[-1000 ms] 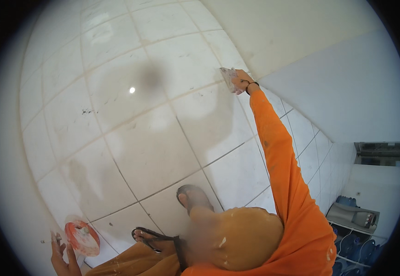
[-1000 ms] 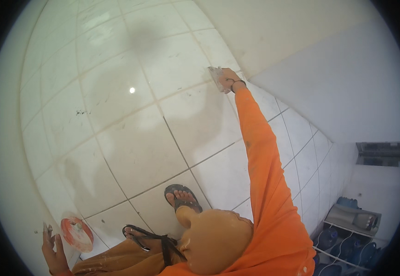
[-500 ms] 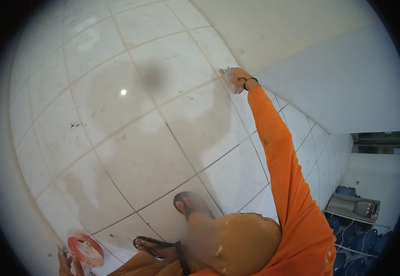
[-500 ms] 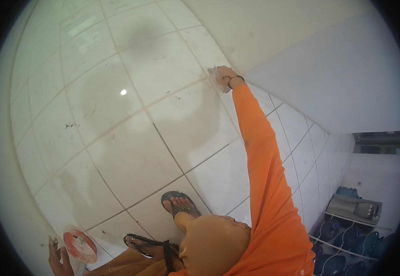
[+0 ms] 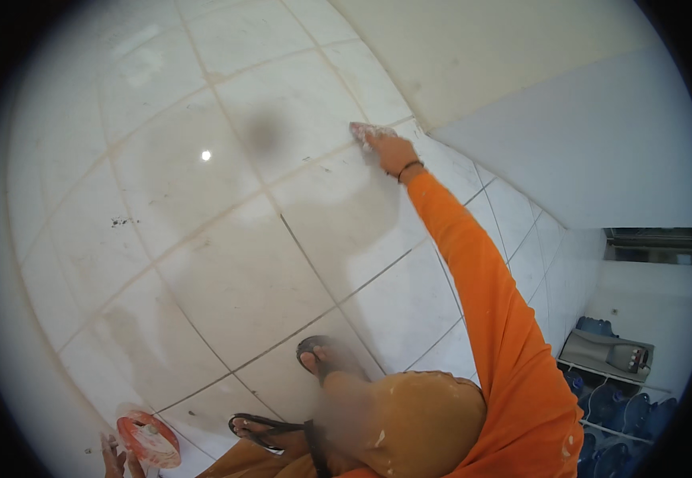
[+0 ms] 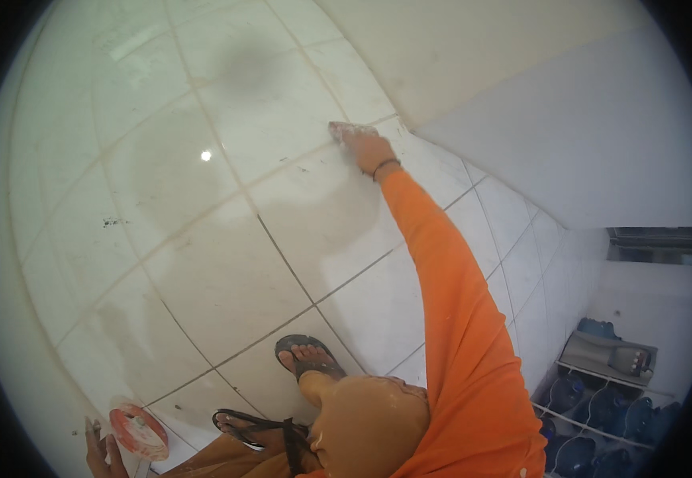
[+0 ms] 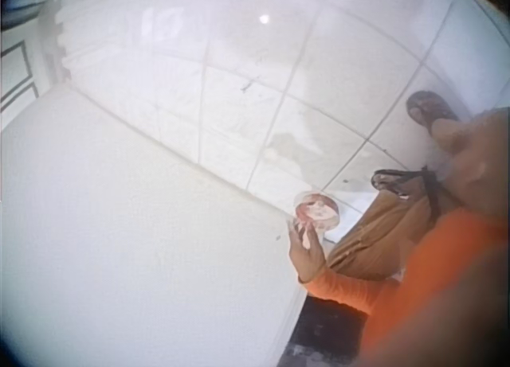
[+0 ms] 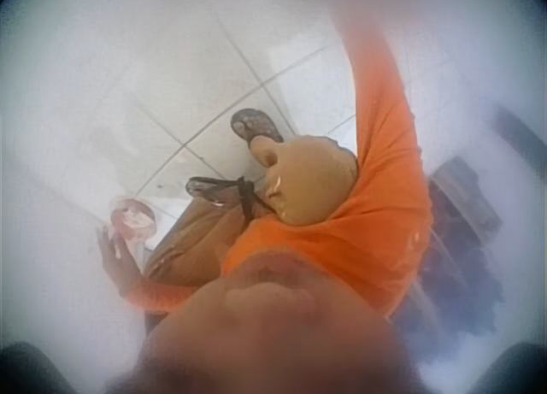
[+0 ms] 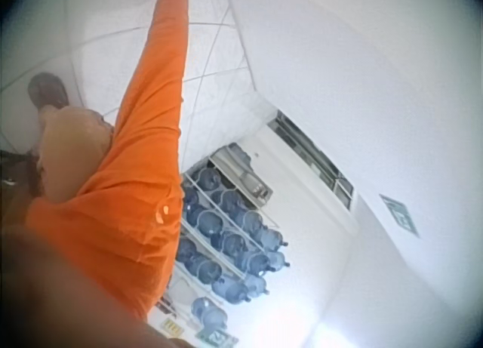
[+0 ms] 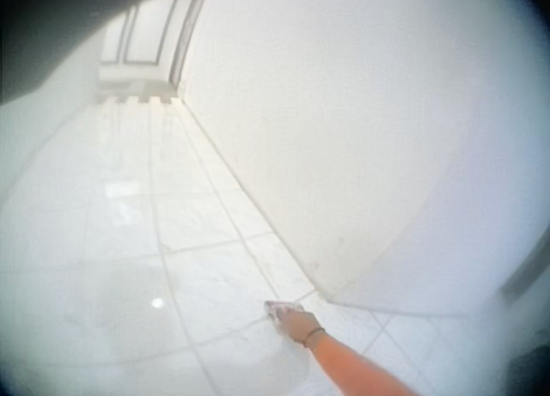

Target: The person applies white grout to the gaps between white floor tiles using a small trowel and a plastic scraper. They repeatedly scoop grout from a bucket and spread it along the tile joints, smoothing the surface as they work.

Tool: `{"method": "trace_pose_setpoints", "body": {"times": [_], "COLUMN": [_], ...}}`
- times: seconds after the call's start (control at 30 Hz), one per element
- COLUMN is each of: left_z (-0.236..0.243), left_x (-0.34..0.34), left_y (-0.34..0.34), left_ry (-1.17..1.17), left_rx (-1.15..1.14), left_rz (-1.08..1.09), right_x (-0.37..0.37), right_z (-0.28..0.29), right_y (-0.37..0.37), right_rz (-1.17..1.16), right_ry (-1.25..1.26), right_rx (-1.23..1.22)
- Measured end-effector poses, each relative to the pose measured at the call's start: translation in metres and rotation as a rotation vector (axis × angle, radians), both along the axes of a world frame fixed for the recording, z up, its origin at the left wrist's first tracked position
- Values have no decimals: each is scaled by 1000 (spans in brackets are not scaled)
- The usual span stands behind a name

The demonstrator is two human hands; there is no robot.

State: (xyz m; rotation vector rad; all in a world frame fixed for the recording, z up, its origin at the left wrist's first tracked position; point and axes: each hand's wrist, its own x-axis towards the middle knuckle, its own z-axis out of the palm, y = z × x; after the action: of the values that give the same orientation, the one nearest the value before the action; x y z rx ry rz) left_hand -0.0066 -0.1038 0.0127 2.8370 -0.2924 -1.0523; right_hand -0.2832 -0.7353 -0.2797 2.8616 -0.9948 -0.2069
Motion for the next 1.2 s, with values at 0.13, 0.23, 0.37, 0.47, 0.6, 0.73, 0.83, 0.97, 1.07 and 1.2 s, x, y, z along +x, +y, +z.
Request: {"method": "trace_pose_setpoints", "body": {"times": [0.13, 0.23, 0.37, 0.47, 0.6, 0.73, 0.83, 0.97, 1.07, 1.2], "left_z": [7, 6, 4, -3, -3, -7, -9, -11, -12, -11], "left_x": [-5, -6, -7, 0, 1, 1, 4, 7, 9, 7], "left_y": [-5, 5, 8, 18, 18, 24, 23, 8, 7, 1], "left_ry": [-35, -57, -53, -45, -22, -60, -60, 5, 51, 55], "left_rx": [11, -43, -47, -56, 1, -8, -2, -9, 34, 81], "left_rz": [-12, -37, -36, -80, -4, 12, -15, -14, -6, 13], "right_x": [-30, -27, -10, -22, 11, 35, 40, 41, 44, 48], "right_z": [-26, 21, 42, 28, 25, 31, 27, 16, 9, 3], "right_y": [61, 63, 5, -54, -68, -63, -58, -52, -47, -40], "right_rz": [-14, -17, -367, -299, -451, -574, -439, -422, -354, -298], "right_ry": [92, 169, 74, -77, -17, 19, 9, -27, -28, -20], "right_rx": [106, 214, 242, 159, 306, 393, 320, 320, 298, 262]}}
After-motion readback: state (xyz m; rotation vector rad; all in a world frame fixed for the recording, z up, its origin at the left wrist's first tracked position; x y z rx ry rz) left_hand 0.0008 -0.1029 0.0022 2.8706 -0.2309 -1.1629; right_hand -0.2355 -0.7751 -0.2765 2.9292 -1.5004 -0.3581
